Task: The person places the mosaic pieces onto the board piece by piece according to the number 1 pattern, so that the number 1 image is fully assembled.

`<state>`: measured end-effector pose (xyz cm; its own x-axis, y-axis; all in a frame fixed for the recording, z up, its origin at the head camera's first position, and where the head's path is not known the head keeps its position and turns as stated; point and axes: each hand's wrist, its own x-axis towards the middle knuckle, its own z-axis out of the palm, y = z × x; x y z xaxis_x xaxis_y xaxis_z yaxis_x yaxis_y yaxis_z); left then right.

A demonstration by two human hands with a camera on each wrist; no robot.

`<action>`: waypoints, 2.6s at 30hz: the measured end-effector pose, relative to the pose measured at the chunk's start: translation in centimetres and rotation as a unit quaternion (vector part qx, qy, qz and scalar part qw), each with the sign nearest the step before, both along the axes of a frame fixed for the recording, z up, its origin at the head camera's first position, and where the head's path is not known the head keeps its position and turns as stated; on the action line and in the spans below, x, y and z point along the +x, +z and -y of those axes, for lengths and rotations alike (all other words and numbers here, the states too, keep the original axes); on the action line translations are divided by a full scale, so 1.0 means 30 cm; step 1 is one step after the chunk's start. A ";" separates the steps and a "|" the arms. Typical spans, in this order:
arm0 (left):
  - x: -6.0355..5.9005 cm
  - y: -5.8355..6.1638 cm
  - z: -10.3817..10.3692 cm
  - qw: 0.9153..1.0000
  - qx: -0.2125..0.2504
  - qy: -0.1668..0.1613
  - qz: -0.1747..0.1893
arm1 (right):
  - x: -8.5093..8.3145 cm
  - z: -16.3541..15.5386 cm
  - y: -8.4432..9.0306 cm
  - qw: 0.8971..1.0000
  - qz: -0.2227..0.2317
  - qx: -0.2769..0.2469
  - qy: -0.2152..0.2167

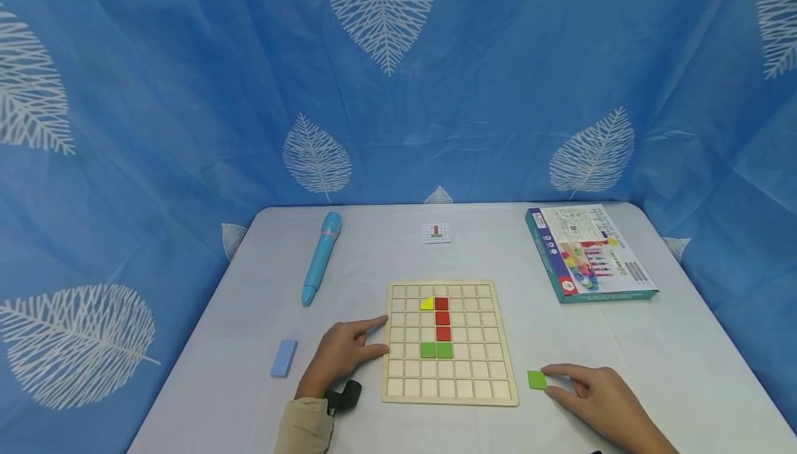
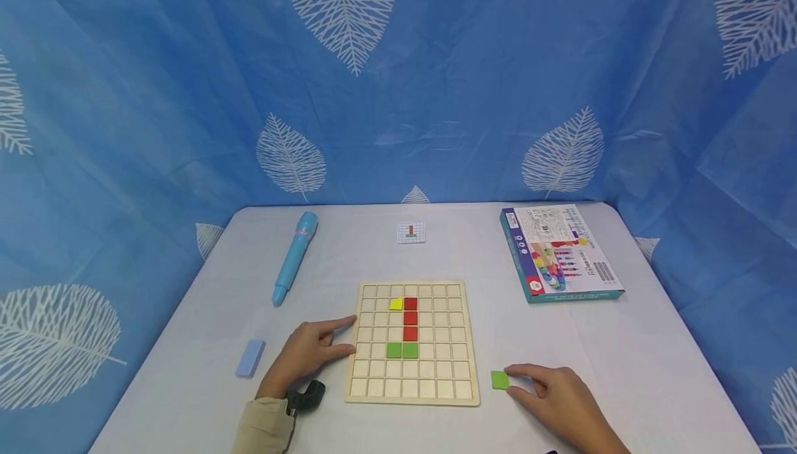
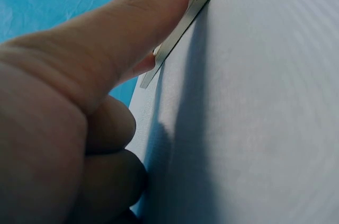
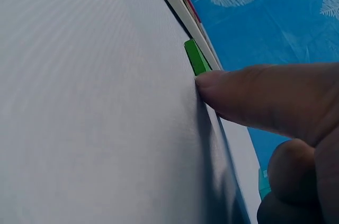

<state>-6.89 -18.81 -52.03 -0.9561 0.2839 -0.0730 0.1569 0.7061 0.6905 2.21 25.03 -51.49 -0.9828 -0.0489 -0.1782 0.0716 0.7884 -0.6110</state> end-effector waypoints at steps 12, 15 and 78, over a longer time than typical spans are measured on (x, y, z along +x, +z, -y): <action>-0.001 -0.003 -0.002 1.000 -0.006 0.004 0.005 | -0.025 0.029 0.010 0.998 -0.065 -0.015 0.017; 0.000 -0.003 0.000 1.000 -0.003 0.002 0.002 | -0.037 0.045 0.016 0.994 -0.102 -0.021 0.030; 0.021 0.016 -0.012 1.000 -0.002 0.000 -0.002 | -0.167 0.297 -0.007 0.980 -0.133 -0.038 0.141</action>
<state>-6.26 -18.46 -51.56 -0.9563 0.2835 -0.0711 0.1592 0.7092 0.6868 -2.81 16.13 -51.69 -0.9394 -0.3285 0.0978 -0.3129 0.7051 -0.6363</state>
